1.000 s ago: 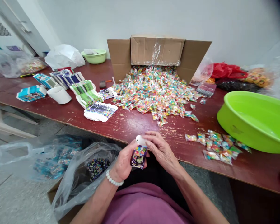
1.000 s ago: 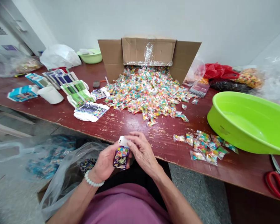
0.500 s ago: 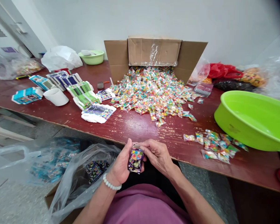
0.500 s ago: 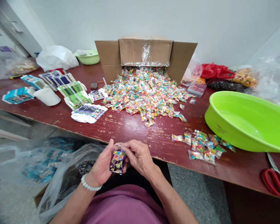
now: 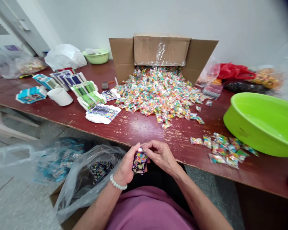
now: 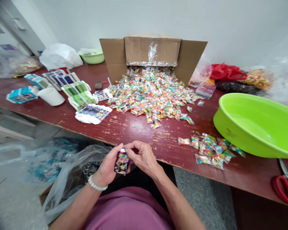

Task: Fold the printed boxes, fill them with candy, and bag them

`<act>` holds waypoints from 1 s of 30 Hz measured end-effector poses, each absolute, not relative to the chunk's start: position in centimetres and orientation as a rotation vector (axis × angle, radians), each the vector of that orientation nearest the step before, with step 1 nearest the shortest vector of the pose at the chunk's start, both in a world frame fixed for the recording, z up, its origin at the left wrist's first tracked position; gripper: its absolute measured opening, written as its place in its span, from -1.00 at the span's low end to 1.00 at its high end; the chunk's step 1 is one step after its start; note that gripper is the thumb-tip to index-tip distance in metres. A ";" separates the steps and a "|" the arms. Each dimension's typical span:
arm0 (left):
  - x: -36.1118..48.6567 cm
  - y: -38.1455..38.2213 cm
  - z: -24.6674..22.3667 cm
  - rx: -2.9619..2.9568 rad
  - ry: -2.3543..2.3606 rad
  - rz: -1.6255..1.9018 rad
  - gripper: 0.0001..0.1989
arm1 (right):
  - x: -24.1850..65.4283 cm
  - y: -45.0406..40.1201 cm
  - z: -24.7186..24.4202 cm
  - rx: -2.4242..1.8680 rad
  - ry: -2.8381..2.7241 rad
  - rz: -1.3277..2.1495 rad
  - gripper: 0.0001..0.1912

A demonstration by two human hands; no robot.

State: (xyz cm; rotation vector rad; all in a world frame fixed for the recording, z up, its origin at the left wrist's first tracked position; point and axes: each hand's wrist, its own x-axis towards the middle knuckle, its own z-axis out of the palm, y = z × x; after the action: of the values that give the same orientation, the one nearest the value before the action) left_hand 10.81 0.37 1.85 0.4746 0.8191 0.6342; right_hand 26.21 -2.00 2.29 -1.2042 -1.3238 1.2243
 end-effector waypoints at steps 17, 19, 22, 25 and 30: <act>-5.2 1.8 -0.4 1.042 1.620 1.086 -0.63 | 28.9 -0.7 -2.4 -1.561 -1.566 0.525 -0.45; -6.2 2.8 -0.5 1.318 1.760 1.006 -0.59 | 29.2 -0.4 -3.0 -1.630 -1.546 0.499 -0.51; -4.1 6.4 0.4 1.800 1.863 0.926 -0.60 | 28.7 -0.3 -3.4 -1.691 -1.594 0.417 -0.61; -0.6 12.0 1.5 2.097 2.103 0.729 -0.58 | 28.5 -0.4 -3.6 -1.676 -1.658 0.365 -0.69; 1.6 18.8 1.5 2.075 2.220 0.592 -0.58 | 28.6 -0.5 -4.1 -1.624 -1.660 0.321 -0.72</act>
State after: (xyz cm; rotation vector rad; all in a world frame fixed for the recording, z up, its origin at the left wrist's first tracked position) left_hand 1.64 18.80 1.52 2.0749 2.2199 0.5916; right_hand 28.62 -0.51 -4.11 -1.6244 -1.6597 0.3208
